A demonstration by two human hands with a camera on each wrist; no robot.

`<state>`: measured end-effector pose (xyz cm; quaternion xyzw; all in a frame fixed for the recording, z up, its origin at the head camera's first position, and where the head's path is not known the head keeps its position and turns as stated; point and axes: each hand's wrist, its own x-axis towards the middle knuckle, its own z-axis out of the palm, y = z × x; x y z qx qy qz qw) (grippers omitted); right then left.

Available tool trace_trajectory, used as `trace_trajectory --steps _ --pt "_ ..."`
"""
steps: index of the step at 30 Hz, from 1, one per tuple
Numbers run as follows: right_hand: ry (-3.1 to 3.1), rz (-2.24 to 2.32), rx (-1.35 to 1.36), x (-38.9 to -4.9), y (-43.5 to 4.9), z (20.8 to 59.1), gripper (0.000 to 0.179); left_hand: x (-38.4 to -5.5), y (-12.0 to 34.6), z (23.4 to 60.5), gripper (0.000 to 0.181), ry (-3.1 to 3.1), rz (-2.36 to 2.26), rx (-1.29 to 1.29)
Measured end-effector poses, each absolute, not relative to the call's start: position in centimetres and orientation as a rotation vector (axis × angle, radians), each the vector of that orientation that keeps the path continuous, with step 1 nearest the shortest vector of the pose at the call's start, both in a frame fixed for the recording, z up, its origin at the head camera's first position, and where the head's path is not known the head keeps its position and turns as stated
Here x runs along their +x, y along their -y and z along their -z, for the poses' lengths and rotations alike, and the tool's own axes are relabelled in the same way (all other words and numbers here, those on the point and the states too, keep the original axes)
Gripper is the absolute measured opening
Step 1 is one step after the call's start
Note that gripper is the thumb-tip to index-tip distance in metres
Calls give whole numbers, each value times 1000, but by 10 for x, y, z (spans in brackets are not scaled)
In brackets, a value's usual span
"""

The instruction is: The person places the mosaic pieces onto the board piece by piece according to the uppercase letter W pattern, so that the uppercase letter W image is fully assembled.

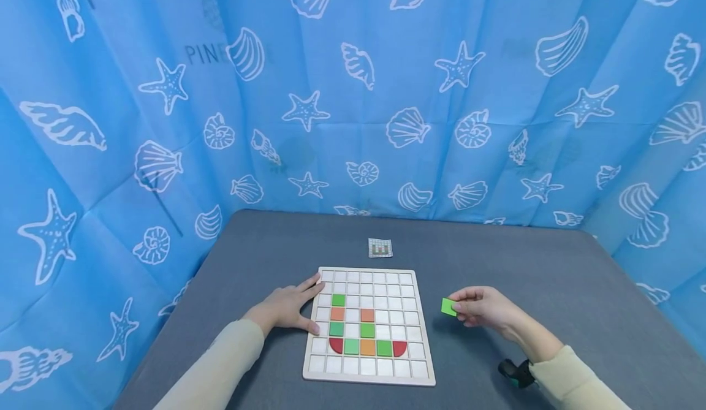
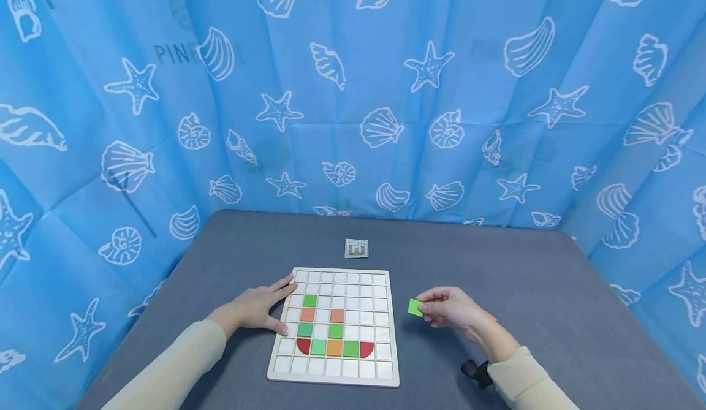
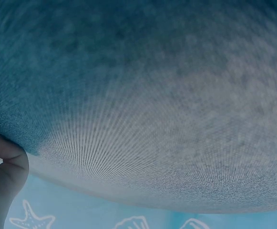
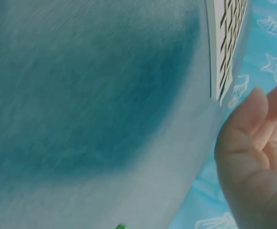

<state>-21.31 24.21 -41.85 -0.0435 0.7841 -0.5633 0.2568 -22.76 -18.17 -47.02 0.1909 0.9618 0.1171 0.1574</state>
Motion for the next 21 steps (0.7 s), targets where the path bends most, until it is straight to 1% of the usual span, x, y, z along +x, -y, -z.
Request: trace_trajectory --steps 10,21 --pt "-2165 1600 -13 -212 -222 421 24 -230 181 471 102 -2741 -335 528" --pt "-2203 1621 -7 -210 -205 433 17 -230 181 472 101 -2745 -329 511"
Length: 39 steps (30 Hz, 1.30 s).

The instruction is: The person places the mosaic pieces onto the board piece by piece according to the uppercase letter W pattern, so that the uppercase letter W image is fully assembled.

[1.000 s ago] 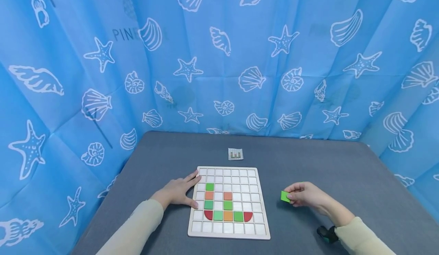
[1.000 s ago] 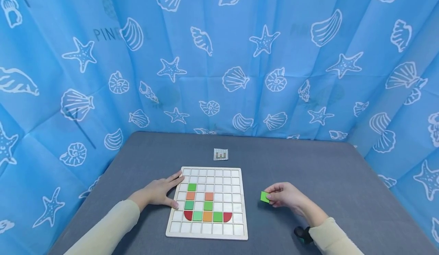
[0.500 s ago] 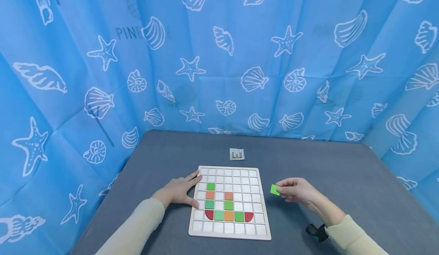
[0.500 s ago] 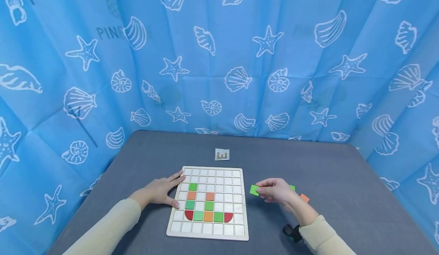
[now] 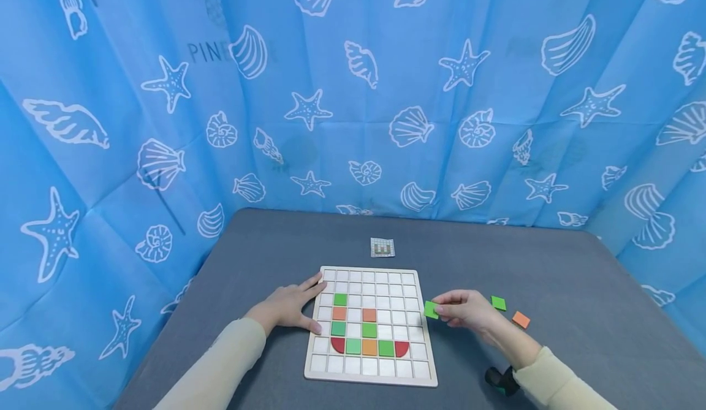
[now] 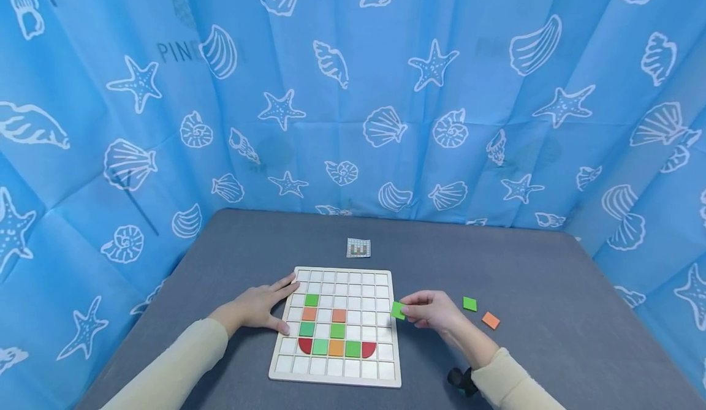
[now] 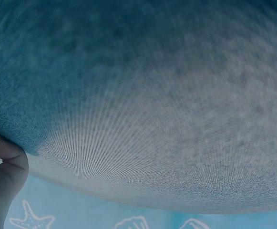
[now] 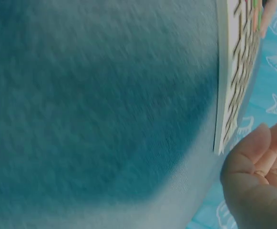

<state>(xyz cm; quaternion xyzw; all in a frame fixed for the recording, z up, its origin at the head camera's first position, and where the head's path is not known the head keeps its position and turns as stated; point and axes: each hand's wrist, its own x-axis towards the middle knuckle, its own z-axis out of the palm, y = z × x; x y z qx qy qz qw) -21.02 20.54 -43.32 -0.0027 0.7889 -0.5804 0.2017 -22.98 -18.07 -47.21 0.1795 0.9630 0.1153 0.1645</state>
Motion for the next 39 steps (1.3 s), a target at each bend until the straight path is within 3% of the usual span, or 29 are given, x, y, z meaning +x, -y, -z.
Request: trace_trajectory --steps 39 --pt "-2459 1372 -43 -193 -144 450 7 -229 180 469 101 -2740 -341 514"
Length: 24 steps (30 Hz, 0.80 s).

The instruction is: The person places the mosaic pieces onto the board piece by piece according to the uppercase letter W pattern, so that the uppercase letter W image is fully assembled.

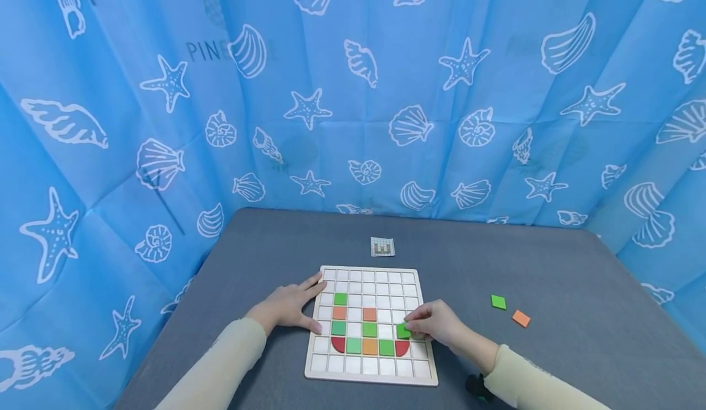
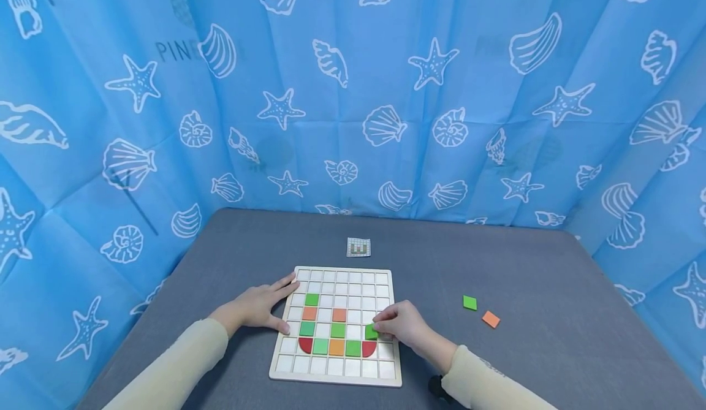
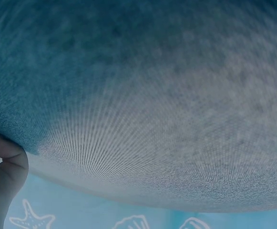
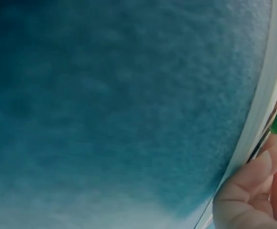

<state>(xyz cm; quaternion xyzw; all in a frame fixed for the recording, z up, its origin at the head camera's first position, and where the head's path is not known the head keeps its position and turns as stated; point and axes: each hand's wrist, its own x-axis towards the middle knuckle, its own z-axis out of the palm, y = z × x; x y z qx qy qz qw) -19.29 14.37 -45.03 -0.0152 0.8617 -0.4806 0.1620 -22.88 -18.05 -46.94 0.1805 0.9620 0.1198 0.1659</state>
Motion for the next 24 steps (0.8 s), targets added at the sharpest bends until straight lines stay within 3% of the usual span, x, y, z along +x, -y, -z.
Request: trace_trajectory --steps 24 --pt "-2492 1340 54 -192 -140 446 8 -229 181 470 101 -2742 -324 521"
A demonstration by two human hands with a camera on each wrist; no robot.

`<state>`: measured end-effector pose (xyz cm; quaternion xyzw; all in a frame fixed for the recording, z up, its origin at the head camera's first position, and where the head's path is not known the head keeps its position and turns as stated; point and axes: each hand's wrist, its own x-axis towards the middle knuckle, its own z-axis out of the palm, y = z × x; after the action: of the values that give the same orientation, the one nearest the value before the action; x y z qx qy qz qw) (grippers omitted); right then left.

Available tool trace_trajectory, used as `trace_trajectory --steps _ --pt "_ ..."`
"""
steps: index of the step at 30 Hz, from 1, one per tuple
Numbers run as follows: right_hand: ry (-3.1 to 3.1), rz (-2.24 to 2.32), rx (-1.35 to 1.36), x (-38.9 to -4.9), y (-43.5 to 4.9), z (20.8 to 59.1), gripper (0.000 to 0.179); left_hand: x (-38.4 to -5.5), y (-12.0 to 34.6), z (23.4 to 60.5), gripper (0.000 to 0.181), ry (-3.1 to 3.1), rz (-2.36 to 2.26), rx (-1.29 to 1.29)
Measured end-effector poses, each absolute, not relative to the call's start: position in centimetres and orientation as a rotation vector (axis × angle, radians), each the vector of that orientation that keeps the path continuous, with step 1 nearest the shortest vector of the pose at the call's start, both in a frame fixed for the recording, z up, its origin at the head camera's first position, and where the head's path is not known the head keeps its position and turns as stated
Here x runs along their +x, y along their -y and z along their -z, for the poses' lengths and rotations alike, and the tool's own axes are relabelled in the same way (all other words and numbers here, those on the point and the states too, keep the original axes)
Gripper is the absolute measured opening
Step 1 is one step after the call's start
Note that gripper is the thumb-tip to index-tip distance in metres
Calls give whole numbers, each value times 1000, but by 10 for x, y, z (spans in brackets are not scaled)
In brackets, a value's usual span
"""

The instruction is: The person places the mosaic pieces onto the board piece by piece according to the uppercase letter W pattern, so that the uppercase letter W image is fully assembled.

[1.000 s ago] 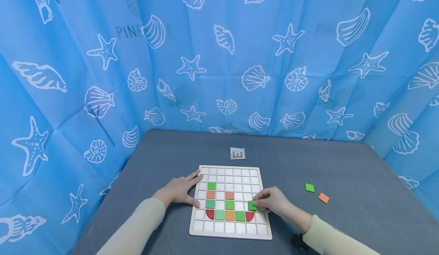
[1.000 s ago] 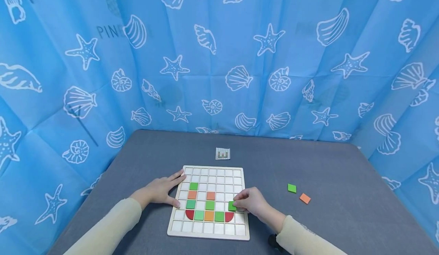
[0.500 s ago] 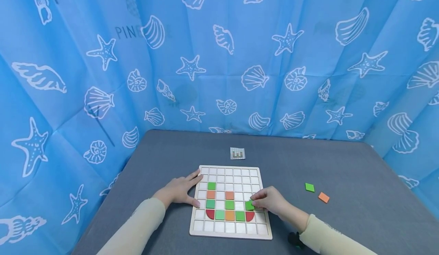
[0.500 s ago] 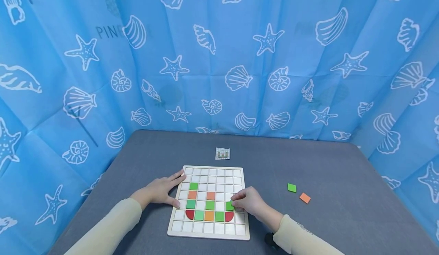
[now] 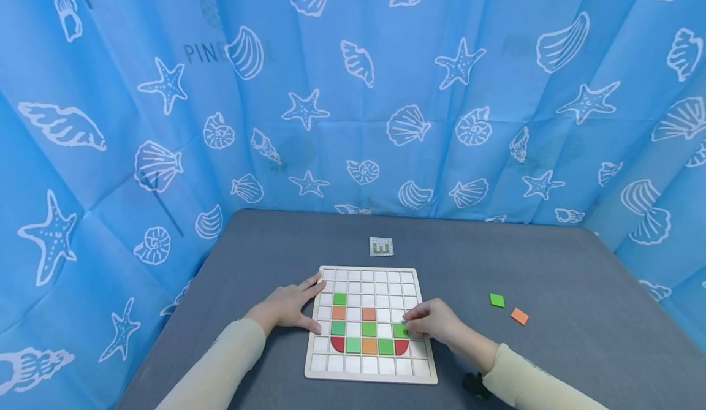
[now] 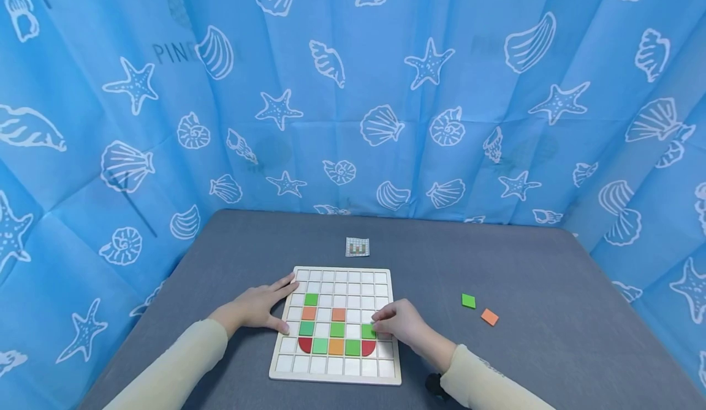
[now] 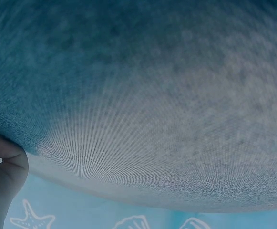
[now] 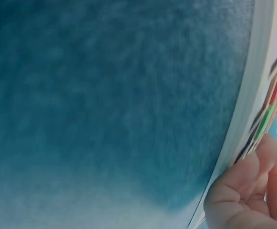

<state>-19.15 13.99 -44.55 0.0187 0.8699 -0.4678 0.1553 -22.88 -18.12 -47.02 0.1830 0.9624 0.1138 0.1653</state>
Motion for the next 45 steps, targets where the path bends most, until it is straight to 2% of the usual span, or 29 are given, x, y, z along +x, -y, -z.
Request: trace_trajectory --steps 11,26,37,45 --pt "-2478 1399 -38 -199 -179 426 18 -228 180 468 101 -2740 -337 517" --pt "-2311 1455 -146 -219 -276 393 42 -227 181 468 101 -2743 -339 514" --pt "-2300 1388 -153 -230 -339 401 48 -227 180 468 100 -2736 -342 503" --pt "-2292 1325 -177 -234 -367 412 44 -228 180 471 100 -2741 -343 502"
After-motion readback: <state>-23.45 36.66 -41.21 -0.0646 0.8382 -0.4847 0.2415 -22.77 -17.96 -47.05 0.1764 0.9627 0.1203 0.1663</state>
